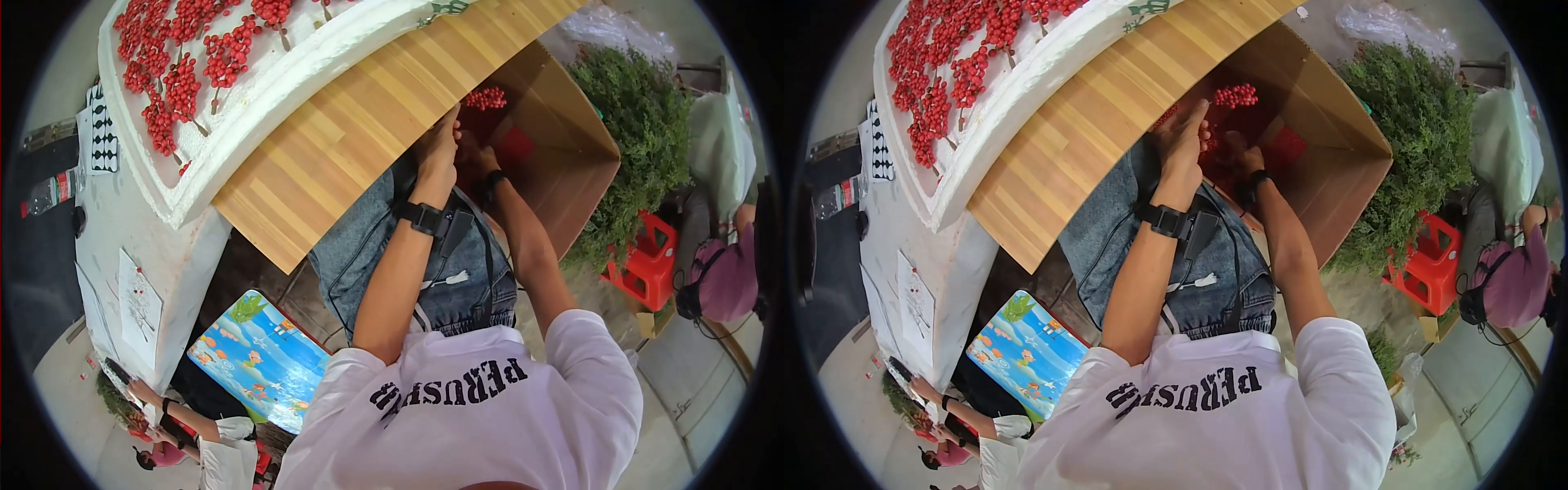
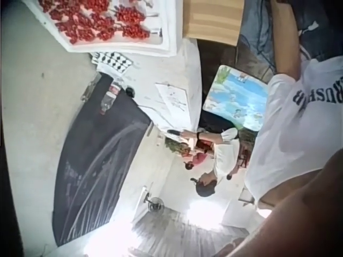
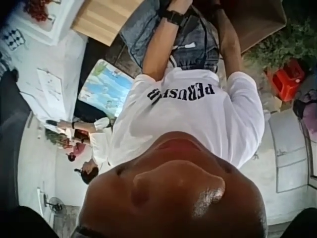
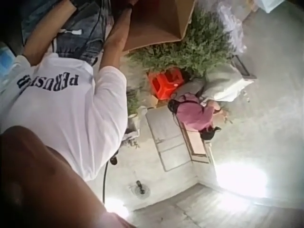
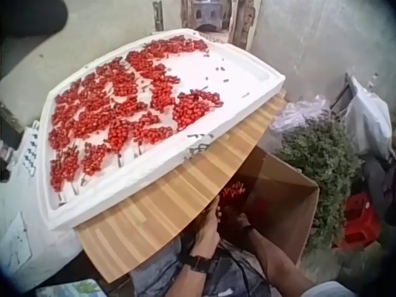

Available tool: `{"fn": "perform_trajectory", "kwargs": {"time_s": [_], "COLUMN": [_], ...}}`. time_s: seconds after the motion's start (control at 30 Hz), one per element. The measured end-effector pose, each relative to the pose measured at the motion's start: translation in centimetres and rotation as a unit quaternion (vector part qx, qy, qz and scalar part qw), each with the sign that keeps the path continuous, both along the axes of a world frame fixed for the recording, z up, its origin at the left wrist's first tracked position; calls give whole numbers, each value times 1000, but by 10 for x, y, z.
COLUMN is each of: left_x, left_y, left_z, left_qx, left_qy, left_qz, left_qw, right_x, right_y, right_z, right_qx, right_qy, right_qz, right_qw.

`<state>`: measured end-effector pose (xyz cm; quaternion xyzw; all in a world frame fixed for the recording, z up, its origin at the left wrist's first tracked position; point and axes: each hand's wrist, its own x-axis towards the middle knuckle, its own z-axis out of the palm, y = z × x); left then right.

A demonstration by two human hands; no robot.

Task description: The recorder is assembling small red berry clusters onto stems and placing them into a box.

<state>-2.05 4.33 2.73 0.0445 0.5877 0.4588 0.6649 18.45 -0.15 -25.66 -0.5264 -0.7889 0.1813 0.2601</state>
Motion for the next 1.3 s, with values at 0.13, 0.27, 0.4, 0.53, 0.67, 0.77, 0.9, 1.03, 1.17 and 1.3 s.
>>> {"fn": "perform_trajectory", "kwargs": {"time_s": [0.13,0.27,0.4,0.53,0.67,0.77,0.9,1.03,1.17,1.3], "left_x": [-20,-2,-21,-25,-36,-43,-52,-59,-65,-66], "left_y": [-10,-21,-37,-48,-60,-65,-66,-73,-74,-75], "left_z": [-13,-7,-3,4,-5,-12,-12,-6,0,5], "left_qx": [6,32,42,59,91,111,130,129,124,137], "left_qy": [23,9,13,-2,-7,-33,-54,-58,-54,-55], "left_qz": [34,22,17,17,39,56,77,89,85,58], "left_qw": [999,999,999,998,995,992,987,986,987,987], "right_x": [-57,-10,-43,-59,-112,-141,-149,-162,-166,-162], "right_y": [10,0,-9,-24,-33,-33,-29,-36,-31,-32], "right_z": [96,102,180,219,260,283,272,265,262,259], "right_qx": [-250,-258,-312,-276,-318,-385,-391,-420,-419,-408], "right_qy": [-5,-73,-34,247,409,517,581,633,631,651], "right_qz": [-165,-324,-313,-192,-184,-196,-152,-128,-110,-98], "right_qw": [954,908,896,909,835,739,697,637,644,633]}}
